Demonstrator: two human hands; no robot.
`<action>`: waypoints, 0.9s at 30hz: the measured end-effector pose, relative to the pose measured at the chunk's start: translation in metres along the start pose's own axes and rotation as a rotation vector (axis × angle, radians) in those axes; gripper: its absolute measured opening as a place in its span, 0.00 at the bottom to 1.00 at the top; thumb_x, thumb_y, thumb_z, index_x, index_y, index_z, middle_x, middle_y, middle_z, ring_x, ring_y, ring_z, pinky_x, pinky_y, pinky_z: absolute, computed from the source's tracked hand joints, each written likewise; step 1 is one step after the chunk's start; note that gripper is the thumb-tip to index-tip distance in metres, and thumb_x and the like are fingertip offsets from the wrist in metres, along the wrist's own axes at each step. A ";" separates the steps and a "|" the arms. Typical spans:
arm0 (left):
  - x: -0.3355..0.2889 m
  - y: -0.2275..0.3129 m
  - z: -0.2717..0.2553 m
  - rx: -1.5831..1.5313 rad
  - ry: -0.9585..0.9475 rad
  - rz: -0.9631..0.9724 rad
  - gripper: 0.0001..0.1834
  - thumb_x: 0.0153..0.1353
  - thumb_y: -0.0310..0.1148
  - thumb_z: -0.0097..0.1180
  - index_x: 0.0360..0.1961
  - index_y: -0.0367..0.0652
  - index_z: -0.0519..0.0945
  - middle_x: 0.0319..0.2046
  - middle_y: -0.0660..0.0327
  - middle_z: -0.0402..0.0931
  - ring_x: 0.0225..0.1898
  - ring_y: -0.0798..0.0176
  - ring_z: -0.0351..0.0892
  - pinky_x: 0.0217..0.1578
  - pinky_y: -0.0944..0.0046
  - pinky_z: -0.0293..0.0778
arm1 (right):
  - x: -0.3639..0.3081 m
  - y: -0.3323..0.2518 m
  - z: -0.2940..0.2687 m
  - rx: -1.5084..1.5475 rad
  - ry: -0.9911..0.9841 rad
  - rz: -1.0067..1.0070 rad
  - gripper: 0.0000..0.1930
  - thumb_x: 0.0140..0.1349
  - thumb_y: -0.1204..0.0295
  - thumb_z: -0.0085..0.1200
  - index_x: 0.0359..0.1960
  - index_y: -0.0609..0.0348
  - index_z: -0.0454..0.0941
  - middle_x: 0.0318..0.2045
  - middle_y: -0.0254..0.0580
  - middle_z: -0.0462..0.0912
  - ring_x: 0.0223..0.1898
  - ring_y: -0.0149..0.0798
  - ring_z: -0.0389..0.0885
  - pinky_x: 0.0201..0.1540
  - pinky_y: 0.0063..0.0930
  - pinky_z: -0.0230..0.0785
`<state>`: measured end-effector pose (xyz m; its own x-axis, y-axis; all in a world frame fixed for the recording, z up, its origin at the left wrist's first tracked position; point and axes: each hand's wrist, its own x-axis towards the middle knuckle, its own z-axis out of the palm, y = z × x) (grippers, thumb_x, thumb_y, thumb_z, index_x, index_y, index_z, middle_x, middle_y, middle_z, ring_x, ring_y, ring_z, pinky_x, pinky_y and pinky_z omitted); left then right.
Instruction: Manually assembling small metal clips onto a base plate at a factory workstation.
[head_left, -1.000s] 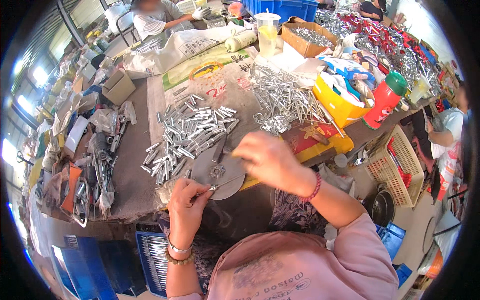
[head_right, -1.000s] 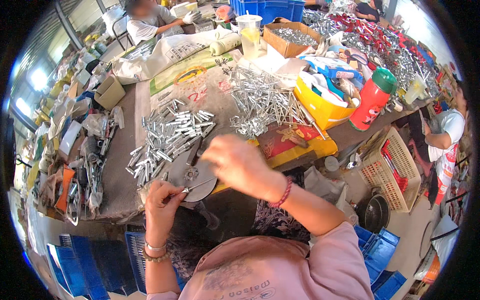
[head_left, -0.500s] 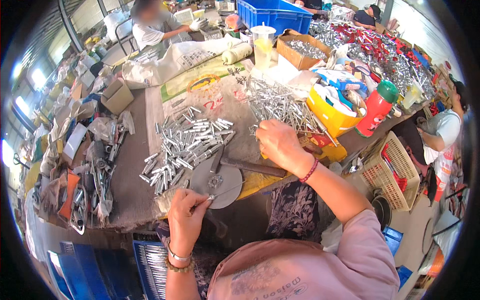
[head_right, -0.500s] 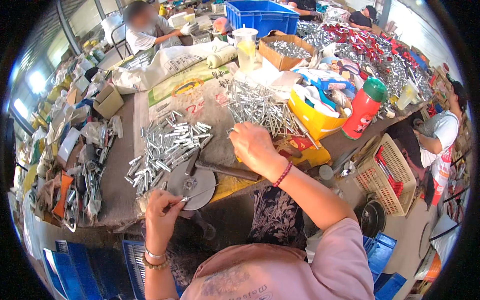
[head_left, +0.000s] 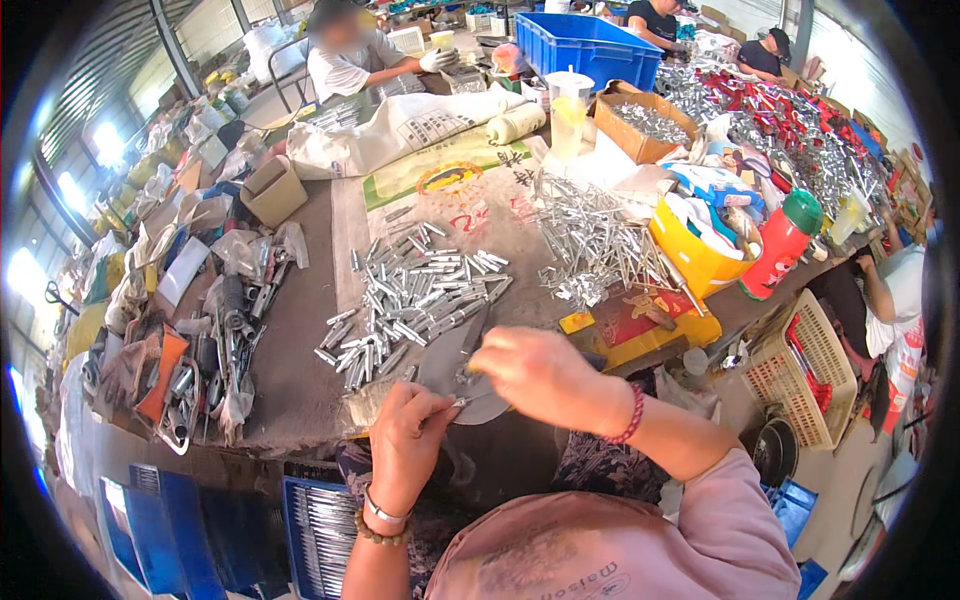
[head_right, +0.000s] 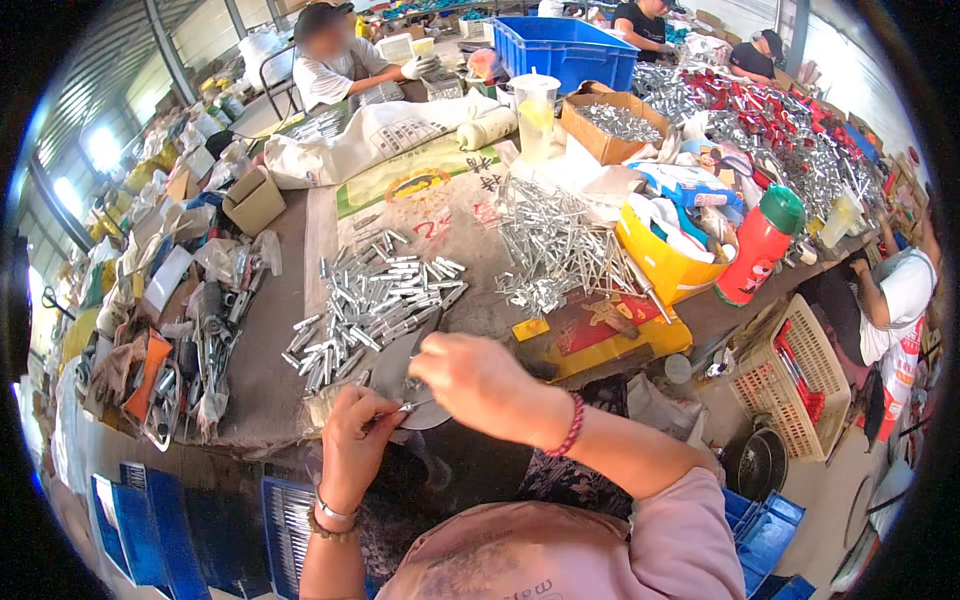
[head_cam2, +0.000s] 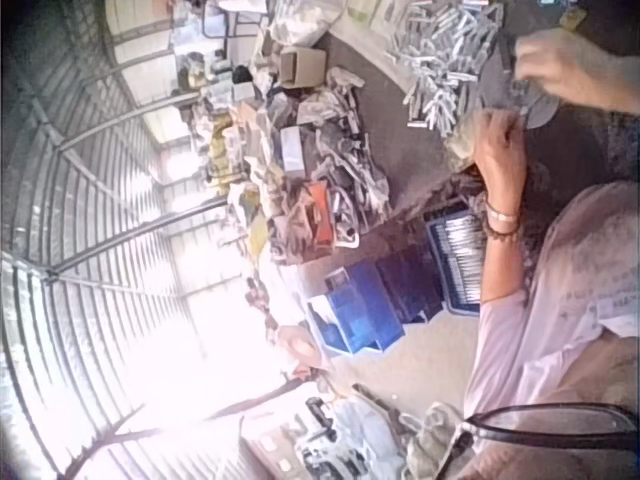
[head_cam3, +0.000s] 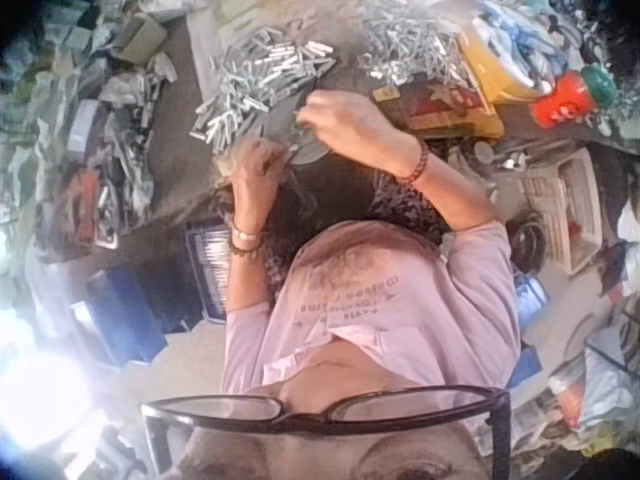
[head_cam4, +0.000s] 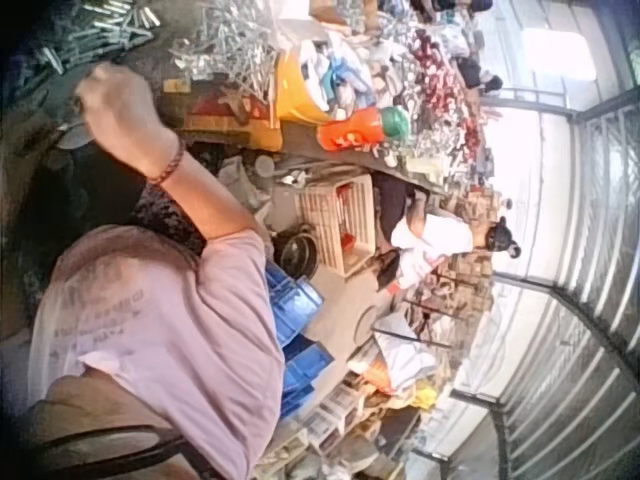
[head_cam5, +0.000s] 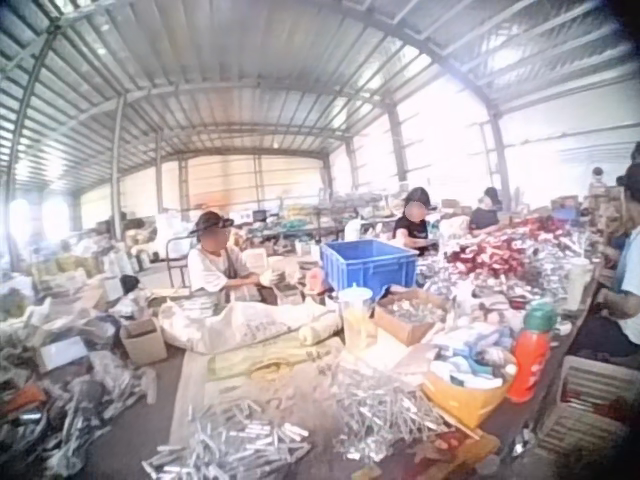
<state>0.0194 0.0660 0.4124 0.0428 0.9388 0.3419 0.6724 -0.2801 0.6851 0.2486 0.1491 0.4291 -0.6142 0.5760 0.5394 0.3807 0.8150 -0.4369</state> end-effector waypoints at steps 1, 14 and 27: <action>0.001 0.000 0.000 0.022 0.002 0.015 0.09 0.58 0.21 0.75 0.39 0.38 0.88 0.34 0.57 0.79 0.37 0.56 0.83 0.38 0.59 0.77 | 0.004 -0.006 0.007 0.000 -0.061 -0.021 0.13 0.60 0.79 0.62 0.47 0.56 0.80 0.40 0.47 0.80 0.44 0.55 0.85 0.47 0.47 0.80; 0.005 -0.006 0.003 -0.008 0.035 0.031 0.07 0.59 0.24 0.74 0.38 0.42 0.89 0.34 0.59 0.80 0.36 0.51 0.84 0.37 0.54 0.78 | 0.010 -0.005 0.027 0.259 -0.002 0.143 0.31 0.60 0.85 0.66 0.67 0.57 0.77 0.35 0.39 0.89 0.38 0.45 0.90 0.43 0.38 0.82; 0.005 -0.013 0.002 0.050 0.029 0.071 0.07 0.59 0.24 0.72 0.38 0.40 0.88 0.33 0.55 0.77 0.37 0.45 0.82 0.38 0.50 0.77 | 0.021 -0.036 0.023 -0.160 -0.116 -0.150 0.26 0.63 0.71 0.58 0.64 0.68 0.75 0.32 0.44 0.82 0.41 0.51 0.83 0.45 0.44 0.78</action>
<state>0.0124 0.0748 0.4046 0.0706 0.9106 0.4073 0.7048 -0.3345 0.6256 0.2063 0.1299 0.4396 -0.7440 0.4445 0.4989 0.3783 0.8956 -0.2340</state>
